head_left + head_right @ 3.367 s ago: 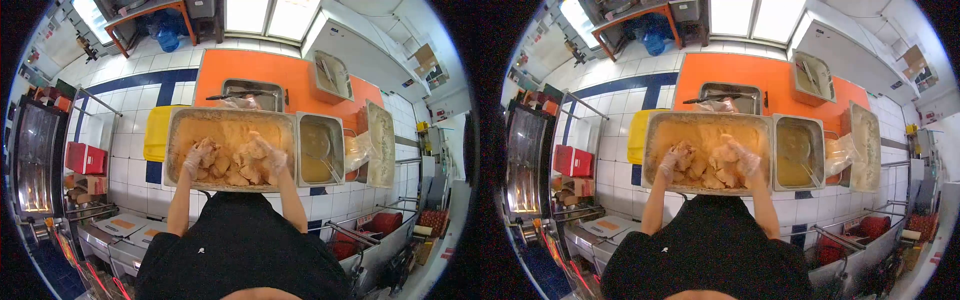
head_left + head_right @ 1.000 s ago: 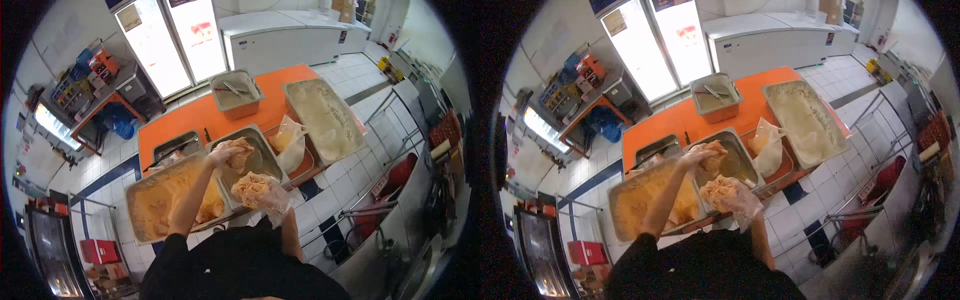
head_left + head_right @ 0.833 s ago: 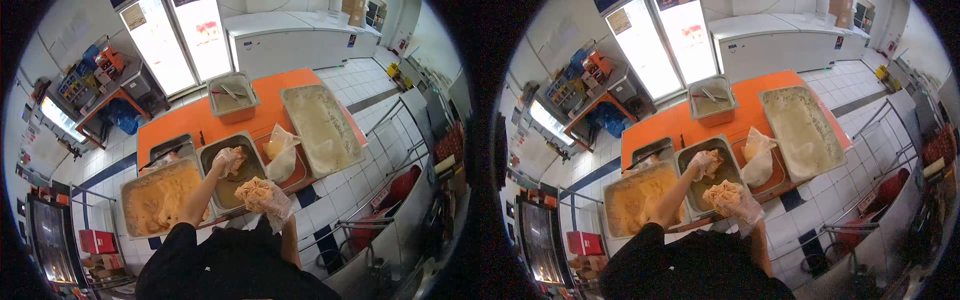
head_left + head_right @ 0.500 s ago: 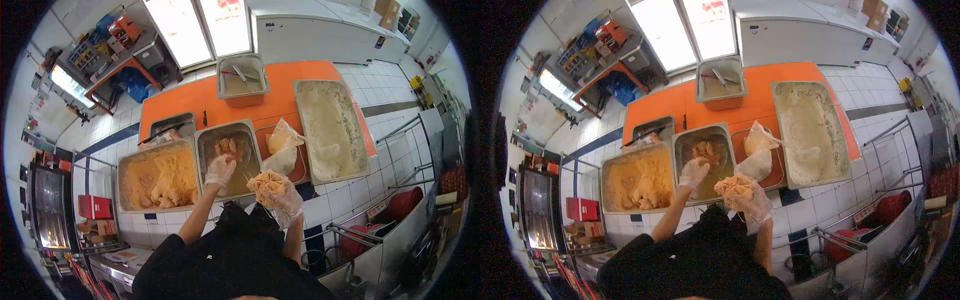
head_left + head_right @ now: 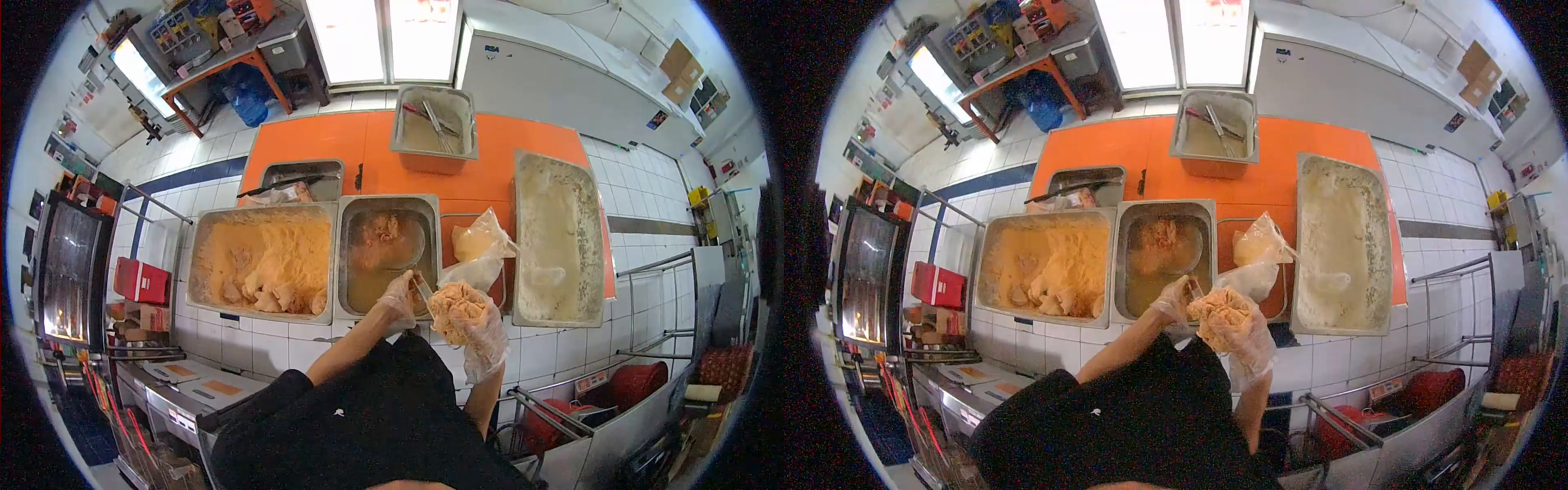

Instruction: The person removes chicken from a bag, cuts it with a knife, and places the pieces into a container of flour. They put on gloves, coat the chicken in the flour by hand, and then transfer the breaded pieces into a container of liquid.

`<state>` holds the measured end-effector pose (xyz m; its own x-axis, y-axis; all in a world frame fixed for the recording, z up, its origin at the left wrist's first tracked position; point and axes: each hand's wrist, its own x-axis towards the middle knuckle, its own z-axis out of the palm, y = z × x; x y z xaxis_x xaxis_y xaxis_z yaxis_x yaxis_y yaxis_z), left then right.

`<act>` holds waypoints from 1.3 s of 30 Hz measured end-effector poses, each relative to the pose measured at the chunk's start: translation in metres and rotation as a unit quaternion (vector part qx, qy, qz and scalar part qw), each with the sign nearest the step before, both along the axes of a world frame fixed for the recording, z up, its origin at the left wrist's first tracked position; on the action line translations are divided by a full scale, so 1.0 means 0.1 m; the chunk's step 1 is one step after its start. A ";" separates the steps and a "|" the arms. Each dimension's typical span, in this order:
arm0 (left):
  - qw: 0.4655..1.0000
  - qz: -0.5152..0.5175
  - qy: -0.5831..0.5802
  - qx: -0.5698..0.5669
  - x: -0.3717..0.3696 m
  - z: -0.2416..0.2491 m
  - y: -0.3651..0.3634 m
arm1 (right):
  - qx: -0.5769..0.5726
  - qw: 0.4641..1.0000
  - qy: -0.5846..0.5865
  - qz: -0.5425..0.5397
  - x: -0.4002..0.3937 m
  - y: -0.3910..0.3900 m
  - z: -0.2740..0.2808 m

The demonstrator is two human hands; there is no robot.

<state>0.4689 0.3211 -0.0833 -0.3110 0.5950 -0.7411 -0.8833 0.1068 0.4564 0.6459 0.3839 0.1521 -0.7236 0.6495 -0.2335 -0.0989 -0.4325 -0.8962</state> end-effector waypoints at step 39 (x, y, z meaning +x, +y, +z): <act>0.772 -0.218 0.519 -0.295 -0.45 0.37 -0.88 | -0.002 0.998 -0.067 -0.022 -0.04 -0.42 -0.05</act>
<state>0.4242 0.2329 -0.0461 -0.7856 0.4638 -0.4095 0.1031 0.7507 0.6525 0.6417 0.3415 0.1474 -0.6567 0.6786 -0.3291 0.0028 -0.4341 -0.9008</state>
